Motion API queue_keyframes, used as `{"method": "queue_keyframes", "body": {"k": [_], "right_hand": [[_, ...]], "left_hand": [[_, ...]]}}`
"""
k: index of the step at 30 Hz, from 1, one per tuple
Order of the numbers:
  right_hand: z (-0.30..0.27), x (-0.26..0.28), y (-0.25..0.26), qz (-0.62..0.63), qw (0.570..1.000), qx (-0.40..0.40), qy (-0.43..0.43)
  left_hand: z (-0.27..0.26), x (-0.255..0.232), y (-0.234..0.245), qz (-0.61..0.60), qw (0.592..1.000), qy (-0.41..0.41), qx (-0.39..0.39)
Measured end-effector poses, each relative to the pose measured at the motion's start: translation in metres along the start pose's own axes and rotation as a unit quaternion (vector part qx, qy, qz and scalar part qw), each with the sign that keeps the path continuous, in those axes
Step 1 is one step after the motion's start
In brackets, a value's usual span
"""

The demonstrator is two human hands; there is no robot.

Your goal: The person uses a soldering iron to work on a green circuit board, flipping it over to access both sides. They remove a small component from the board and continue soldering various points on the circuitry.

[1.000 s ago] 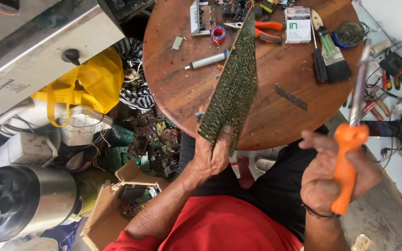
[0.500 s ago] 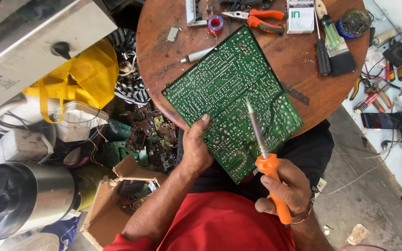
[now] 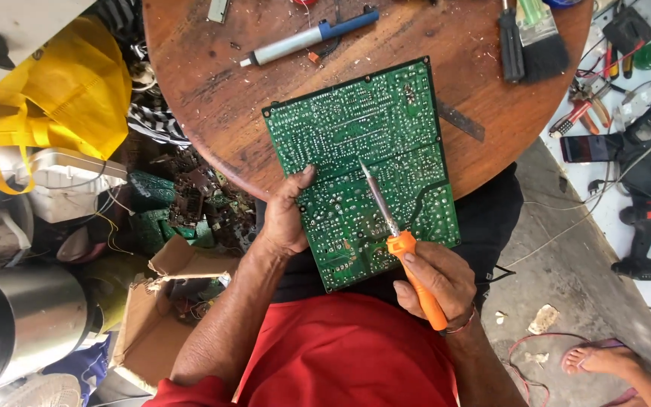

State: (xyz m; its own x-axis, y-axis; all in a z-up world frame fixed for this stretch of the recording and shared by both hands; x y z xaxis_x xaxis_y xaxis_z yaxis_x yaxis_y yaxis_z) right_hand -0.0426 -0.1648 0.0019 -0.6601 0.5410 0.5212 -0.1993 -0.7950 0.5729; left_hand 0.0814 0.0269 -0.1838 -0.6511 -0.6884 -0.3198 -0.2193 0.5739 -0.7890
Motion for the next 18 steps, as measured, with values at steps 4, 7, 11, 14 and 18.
{"method": "queue_keyframes", "body": {"k": [4, 7, 11, 14, 18], "right_hand": [[0.001, -0.01, 0.0, -0.009, 1.0, -0.013, -0.003], [0.0, -0.016, -0.002, 0.016, 1.0, -0.019, -0.006], [0.003, -0.019, -0.007, 0.006, 1.0, -0.016, -0.01], [0.002, -0.021, -0.008, 0.01, 1.0, -0.02, -0.02], [0.004, -0.023, -0.008, 0.031, 0.999, -0.02, -0.031]], "left_hand": [[-0.001, -0.005, -0.002, -0.011, 1.0, 0.026, 0.003], [-0.008, -0.009, -0.027, -0.022, 0.999, 0.04, 0.012], [-0.012, -0.013, -0.021, -0.017, 0.999, 0.042, 0.002], [-0.012, -0.013, -0.032, -0.019, 0.999, 0.049, 0.005], [-0.019, -0.017, -0.065, -0.05, 0.997, 0.054, 0.022]]}}
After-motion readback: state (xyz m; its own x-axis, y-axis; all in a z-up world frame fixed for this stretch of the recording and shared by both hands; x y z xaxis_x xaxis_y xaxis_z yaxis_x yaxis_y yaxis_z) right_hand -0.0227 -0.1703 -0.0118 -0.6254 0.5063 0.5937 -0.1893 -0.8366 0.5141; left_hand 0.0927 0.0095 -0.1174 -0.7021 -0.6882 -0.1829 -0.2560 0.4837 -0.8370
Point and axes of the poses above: each hand's wrist, its own z-axis towards the middle knuckle, its own y-axis out of the back of the hand, x = y × z, the point moved 7 cm from there along z, towards the middle knuckle, and after that the axes turned 12 degrees about x, right-handed, at the moved point
